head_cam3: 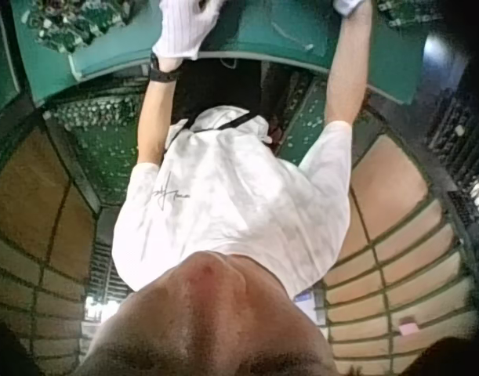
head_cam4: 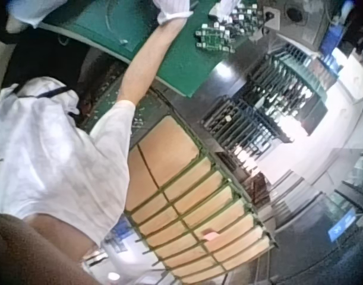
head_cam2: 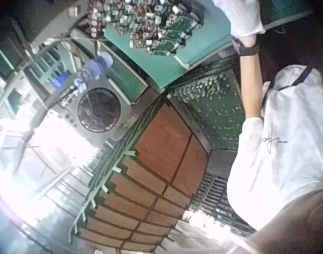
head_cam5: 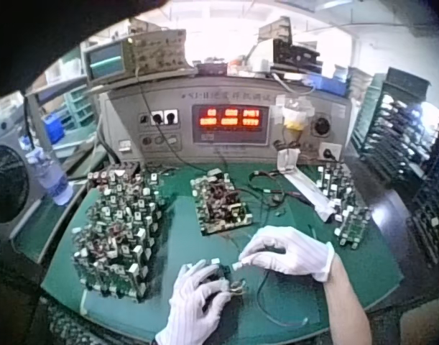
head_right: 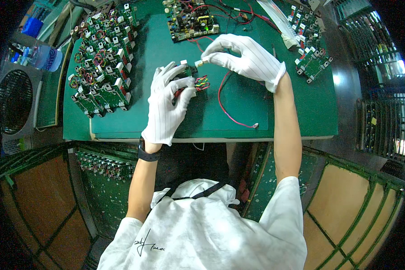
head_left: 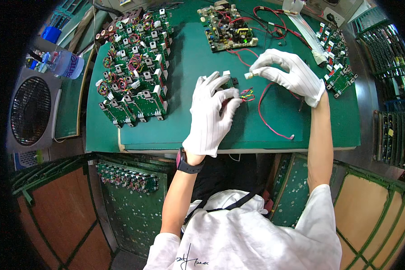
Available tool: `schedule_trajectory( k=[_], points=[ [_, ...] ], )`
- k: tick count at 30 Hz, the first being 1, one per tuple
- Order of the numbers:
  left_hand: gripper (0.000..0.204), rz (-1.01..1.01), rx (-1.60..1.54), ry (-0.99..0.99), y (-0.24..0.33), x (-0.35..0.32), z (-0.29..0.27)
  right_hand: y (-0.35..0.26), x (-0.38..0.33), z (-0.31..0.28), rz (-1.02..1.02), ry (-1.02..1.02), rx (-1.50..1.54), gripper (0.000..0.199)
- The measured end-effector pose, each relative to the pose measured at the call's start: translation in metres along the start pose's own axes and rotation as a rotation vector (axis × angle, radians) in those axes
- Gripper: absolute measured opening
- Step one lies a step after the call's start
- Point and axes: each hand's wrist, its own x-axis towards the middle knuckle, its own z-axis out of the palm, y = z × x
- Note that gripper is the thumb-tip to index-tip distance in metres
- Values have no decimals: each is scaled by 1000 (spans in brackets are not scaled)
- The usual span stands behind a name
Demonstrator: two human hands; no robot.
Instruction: Testing electrical components on circuit boards using electronic test equipment and probes.
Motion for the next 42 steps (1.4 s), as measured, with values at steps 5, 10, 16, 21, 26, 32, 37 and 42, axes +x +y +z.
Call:
schedule_trajectory(
  k=[5,10,16,21,26,32,37,42],
  points=[
    [18,-7,143,-62,14,2,0,8,18,-2,-77,-5,-56,31],
    [9,-170,44,85,15,-7,9,10,34,-1,-186,-30,-152,27],
    [11,-268,-87,59,8,-8,-2,-7,42,-5,-282,-142,-372,16],
    [23,-237,-75,-171,-6,-2,-29,-18,45,-5,-408,-137,-431,15],
    [23,-205,-200,-293,-17,3,-43,-19,49,7,-465,-168,-420,12],
    [24,-174,-201,-313,-20,-1,-45,-15,55,23,-464,-199,-321,13],
    [25,-171,-255,-320,-24,-1,-45,-13,58,24,-456,-237,-263,14],
    [25,-143,-254,-357,-27,-1,-51,-13,59,25,-461,-246,-224,16]
  ],
)
